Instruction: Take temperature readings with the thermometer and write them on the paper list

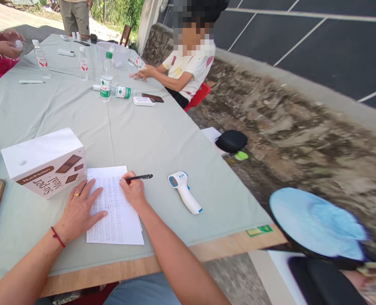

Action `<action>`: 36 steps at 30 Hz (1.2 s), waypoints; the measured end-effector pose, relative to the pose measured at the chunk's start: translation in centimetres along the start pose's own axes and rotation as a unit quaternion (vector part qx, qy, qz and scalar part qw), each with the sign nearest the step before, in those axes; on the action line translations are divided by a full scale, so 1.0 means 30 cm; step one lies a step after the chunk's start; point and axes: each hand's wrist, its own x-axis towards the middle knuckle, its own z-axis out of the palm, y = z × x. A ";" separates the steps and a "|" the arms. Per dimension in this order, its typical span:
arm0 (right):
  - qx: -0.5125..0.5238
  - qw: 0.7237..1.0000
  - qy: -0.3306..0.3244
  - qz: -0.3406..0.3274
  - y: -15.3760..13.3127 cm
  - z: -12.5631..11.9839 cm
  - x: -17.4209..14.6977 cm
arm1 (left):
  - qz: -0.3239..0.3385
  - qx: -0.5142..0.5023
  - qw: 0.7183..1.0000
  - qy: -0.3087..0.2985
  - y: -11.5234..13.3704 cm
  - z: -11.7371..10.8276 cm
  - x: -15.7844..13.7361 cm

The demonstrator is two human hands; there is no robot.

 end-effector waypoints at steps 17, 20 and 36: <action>-0.011 1.000 0.004 0.009 0.010 0.005 -0.006 | -0.002 0.001 1.000 0.010 -0.004 0.010 -0.001; 0.005 0.999 0.036 -0.014 0.021 0.002 -0.003 | -0.002 -0.001 1.000 0.009 -0.004 0.009 -0.002; -0.218 0.874 0.048 -0.432 0.010 -0.026 -0.021 | 0.032 0.026 0.900 0.434 -0.003 -0.171 -0.023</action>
